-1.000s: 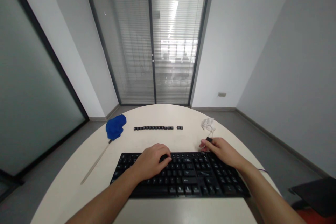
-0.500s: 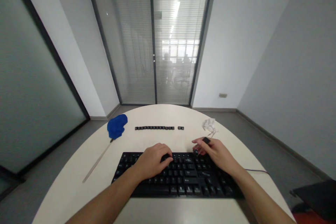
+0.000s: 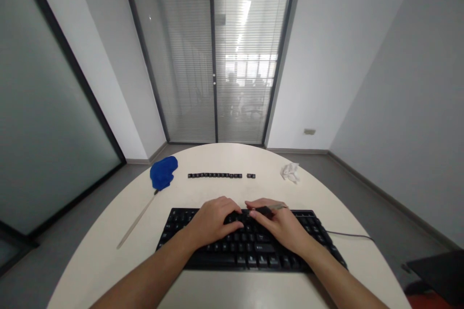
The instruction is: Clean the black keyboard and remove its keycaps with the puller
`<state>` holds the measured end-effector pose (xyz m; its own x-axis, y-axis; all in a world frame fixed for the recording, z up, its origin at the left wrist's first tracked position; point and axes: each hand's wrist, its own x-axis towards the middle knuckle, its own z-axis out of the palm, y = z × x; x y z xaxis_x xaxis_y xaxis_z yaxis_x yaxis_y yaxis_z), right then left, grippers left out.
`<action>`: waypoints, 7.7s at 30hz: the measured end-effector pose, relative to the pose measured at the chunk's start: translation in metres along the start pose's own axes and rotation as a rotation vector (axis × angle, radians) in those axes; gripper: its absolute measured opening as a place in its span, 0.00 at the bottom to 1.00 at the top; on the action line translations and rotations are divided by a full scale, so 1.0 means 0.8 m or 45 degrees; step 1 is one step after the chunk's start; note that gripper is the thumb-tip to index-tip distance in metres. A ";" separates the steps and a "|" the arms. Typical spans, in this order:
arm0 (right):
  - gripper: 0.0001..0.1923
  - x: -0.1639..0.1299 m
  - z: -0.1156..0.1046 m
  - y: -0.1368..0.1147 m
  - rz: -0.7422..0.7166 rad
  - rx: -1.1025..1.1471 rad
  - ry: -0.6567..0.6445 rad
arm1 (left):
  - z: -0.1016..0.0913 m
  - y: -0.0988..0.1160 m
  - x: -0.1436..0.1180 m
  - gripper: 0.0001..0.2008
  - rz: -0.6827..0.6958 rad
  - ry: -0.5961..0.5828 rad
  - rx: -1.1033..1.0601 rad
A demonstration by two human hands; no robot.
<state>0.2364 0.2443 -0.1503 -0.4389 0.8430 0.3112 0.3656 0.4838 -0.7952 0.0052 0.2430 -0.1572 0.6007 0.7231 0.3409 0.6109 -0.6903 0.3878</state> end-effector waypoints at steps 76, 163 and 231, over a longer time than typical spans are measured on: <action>0.13 0.004 0.014 0.000 -0.292 -0.781 -0.029 | 0.007 -0.009 -0.001 0.14 -0.171 0.062 -0.415; 0.19 0.020 0.007 -0.040 -0.028 -0.525 0.020 | 0.006 -0.004 -0.001 0.12 -0.167 0.107 -0.011; 0.15 0.008 0.063 -0.015 -0.140 -0.486 -0.070 | -0.108 -0.034 -0.001 0.11 -0.585 -0.281 -0.525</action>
<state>0.1881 0.2317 -0.1647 -0.5318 0.7723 0.3475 0.5881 0.6320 -0.5046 -0.0567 0.2628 -0.0938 0.4441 0.8899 -0.1044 0.6090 -0.2144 0.7636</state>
